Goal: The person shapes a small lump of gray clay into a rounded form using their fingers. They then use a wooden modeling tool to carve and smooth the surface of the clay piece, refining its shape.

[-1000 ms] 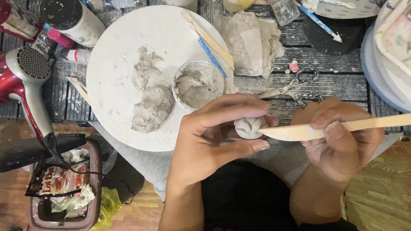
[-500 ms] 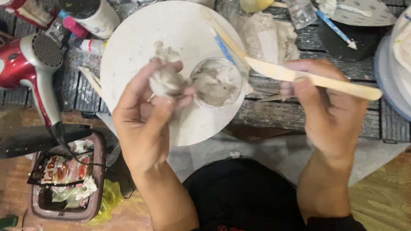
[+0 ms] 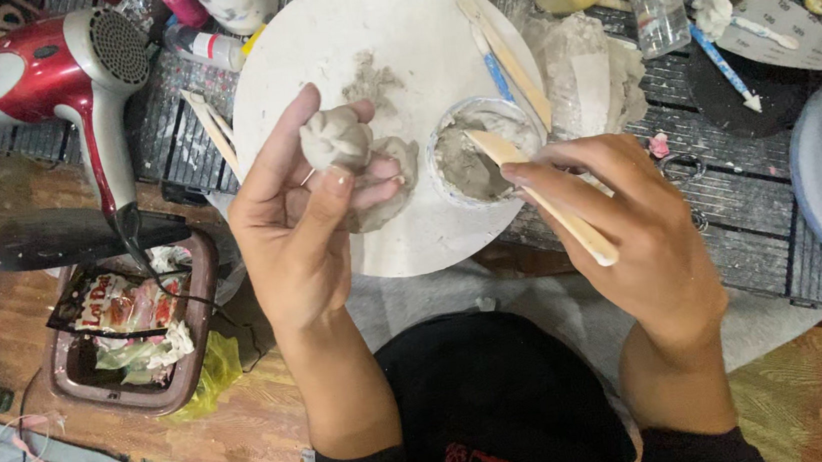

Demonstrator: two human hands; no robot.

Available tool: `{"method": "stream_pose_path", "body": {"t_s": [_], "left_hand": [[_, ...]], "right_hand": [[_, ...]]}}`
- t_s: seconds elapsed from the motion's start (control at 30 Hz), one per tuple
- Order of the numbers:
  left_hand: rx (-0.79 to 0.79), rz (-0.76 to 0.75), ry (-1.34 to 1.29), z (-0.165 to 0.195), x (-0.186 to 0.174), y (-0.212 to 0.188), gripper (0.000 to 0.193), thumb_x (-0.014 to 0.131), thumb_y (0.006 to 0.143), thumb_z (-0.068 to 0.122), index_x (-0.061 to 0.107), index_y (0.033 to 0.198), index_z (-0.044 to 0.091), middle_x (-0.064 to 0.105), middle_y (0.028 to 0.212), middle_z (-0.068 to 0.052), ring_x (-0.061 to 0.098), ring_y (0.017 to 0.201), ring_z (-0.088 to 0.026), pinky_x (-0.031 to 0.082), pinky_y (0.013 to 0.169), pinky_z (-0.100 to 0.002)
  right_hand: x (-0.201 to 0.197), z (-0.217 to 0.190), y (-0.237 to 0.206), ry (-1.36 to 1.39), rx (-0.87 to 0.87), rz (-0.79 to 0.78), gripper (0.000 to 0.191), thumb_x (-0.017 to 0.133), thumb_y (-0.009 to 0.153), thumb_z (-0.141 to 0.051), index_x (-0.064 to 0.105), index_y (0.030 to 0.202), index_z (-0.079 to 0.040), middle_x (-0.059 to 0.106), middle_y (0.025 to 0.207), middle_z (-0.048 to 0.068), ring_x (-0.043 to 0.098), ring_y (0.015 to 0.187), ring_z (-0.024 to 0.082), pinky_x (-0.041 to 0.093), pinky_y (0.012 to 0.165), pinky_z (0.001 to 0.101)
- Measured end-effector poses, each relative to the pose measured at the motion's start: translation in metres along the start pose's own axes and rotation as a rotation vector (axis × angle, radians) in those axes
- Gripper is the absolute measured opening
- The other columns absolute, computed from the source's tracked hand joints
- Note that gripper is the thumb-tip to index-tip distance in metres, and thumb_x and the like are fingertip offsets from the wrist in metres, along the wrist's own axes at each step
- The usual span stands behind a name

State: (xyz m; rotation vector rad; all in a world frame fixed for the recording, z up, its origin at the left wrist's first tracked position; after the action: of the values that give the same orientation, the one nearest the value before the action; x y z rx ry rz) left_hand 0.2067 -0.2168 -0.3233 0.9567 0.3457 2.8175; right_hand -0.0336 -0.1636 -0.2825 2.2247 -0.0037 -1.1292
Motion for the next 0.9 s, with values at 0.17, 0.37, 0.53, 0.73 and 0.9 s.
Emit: {"method": "stream_pose_path", "body": {"t_s": [0.17,0.37,0.53,0.73,0.9], "left_hand": [[-0.005,-0.005,0.017,0.001,0.003,0.001,0.054,0.067,0.104,-0.006,0.047,0.155,-0.008,0.062,0.135,-0.036,0.075,0.101,-0.030,0.066,0.089,-0.040],[-0.026,-0.006,0.050,0.000,0.007,0.001,0.053,0.066,0.104,-0.007,0.048,0.153,-0.008,0.063,0.136,-0.035,0.075,0.101,-0.031,0.067,0.088,-0.040],[-0.036,-0.012,0.054,0.000,0.008,0.002,0.053,0.066,0.103,-0.008,0.048,0.153,-0.008,0.062,0.136,-0.035,0.075,0.102,-0.031,0.067,0.088,-0.040],[-0.034,-0.024,0.065,0.000,0.012,0.001,0.052,0.064,0.103,-0.010,0.048,0.152,-0.010,0.062,0.136,-0.037,0.075,0.103,-0.033,0.067,0.090,-0.042],[-0.047,-0.047,0.073,0.001,0.016,0.001,0.052,0.063,0.102,-0.014,0.048,0.152,-0.010,0.062,0.135,-0.037,0.075,0.105,-0.033,0.066,0.094,-0.043]], "right_hand": [[0.008,-0.002,0.007,0.034,-0.054,-0.021,0.038,0.083,0.089,-0.003,0.072,0.125,-0.008,0.063,0.117,0.009,0.067,0.105,0.027,0.058,0.089,0.0381],[0.007,-0.005,0.011,-0.006,-0.051,-0.044,0.037,0.081,0.089,-0.002,0.072,0.124,-0.006,0.062,0.118,0.011,0.065,0.107,0.030,0.057,0.092,0.0413],[0.008,-0.006,0.014,-0.007,-0.037,-0.058,0.036,0.081,0.090,-0.002,0.072,0.124,-0.007,0.063,0.116,0.010,0.064,0.107,0.028,0.056,0.091,0.0414],[0.010,0.000,0.012,0.042,-0.048,-0.041,0.035,0.081,0.091,-0.004,0.072,0.124,-0.008,0.063,0.116,0.009,0.066,0.104,0.026,0.057,0.087,0.0400],[0.008,0.015,-0.001,0.194,0.004,0.058,0.024,0.077,0.098,-0.002,0.070,0.120,-0.004,0.068,0.113,0.012,0.072,0.090,0.020,0.061,0.074,0.0293]]}}
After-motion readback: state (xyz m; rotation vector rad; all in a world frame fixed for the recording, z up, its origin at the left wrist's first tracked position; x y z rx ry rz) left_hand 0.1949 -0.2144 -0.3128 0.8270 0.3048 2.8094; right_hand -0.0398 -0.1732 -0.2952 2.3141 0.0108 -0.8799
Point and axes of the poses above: each hand's wrist, its own y-axis towards the middle knuckle, its own x-axis out of the palm, z = x × y, the point moved 3 cm from there along y, towards the middle knuckle
